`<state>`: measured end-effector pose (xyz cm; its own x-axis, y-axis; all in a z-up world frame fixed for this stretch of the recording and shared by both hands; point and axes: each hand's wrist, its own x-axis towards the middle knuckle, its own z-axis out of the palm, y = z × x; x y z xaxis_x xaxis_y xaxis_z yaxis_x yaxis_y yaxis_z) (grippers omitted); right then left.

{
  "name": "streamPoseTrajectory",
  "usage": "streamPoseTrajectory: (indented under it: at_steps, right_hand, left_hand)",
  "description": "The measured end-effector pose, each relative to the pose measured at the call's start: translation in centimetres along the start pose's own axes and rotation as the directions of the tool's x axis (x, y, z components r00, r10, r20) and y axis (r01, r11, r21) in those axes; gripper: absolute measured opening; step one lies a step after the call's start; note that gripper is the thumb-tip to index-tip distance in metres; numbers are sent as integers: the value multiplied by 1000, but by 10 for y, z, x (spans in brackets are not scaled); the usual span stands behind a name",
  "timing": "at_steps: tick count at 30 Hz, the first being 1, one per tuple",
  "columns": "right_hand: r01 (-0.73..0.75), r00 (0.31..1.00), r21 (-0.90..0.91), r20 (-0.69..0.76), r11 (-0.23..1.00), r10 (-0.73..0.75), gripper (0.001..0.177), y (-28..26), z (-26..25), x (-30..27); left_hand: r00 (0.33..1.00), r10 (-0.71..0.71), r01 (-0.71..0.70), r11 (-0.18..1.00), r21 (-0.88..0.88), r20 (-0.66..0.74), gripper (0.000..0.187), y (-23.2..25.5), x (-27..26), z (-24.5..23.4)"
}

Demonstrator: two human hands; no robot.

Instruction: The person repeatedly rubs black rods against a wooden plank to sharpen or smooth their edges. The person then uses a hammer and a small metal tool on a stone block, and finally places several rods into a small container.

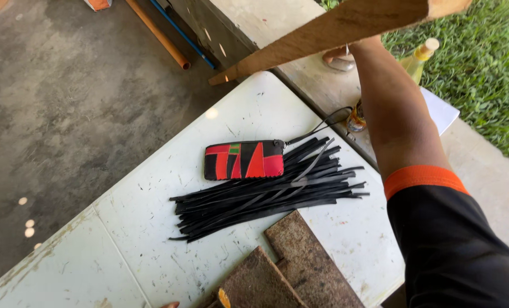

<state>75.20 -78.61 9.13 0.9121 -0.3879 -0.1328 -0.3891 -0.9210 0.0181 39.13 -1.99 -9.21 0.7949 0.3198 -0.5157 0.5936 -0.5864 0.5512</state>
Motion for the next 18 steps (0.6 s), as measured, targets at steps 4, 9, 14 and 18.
streamPoseTrajectory:
  at_steps: [4,9,14,18]
  right_hand:
    - [21,994,77,104,997,-29,97,-26,3,-29]
    - [105,992,98,63,990,-111,95,-58,-18,-81]
    - [21,997,281,67,960,-42,106,-81,-53,-169]
    - [72,993,269,66,961,-93,107,-88,-85,-246]
  left_hand:
    - [988,132,-138,987,-77,-79,46,-15,-6,-25]
    - [960,207,-250,937,-243,-187,45,6,-32,-25]
    - [913,355,-400,875,-272,-200,44,44,-60,-36]
    - [937,343,-310,721,-619,-70,41,71,-79,-61]
